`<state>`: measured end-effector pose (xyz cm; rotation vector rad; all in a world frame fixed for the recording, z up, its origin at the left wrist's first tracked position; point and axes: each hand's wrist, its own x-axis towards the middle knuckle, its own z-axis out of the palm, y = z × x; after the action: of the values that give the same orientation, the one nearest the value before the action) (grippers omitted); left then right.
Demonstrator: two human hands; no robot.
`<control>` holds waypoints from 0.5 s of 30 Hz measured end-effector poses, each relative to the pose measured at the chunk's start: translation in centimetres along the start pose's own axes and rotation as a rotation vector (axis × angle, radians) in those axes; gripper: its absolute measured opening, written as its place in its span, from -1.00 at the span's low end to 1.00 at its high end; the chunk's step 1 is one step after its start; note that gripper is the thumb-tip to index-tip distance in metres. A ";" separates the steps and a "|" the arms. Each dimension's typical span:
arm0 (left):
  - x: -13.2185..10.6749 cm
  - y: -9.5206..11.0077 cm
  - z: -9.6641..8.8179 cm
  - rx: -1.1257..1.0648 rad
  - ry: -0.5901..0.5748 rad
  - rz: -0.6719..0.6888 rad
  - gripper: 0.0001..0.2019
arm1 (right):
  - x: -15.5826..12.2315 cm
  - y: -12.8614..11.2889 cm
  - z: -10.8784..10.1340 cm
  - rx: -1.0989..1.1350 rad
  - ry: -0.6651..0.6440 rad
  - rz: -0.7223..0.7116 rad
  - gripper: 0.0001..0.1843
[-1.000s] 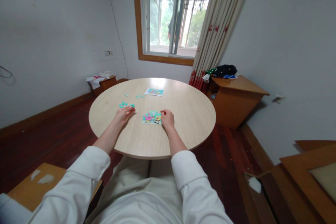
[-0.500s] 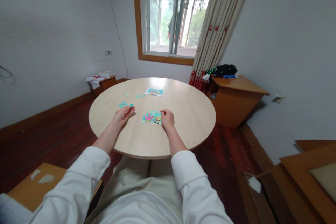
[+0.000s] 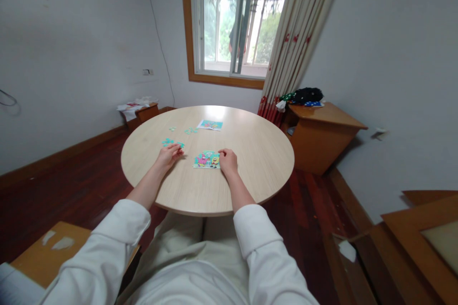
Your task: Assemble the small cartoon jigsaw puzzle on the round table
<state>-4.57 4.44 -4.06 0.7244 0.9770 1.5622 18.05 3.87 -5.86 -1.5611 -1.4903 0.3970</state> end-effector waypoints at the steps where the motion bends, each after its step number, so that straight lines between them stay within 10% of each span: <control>1: 0.1 -0.1 0.0 0.019 -0.007 0.013 -0.86 | 0.0 0.0 0.0 0.001 -0.001 0.001 -0.69; 15: 0.1 -0.9 0.2 0.510 -0.141 0.203 -0.87 | 0.0 -0.1 0.1 -0.012 0.001 -0.003 -0.69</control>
<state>-4.00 4.58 -4.82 1.3052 1.2401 1.4170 17.96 3.92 -5.84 -1.5684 -1.4968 0.3864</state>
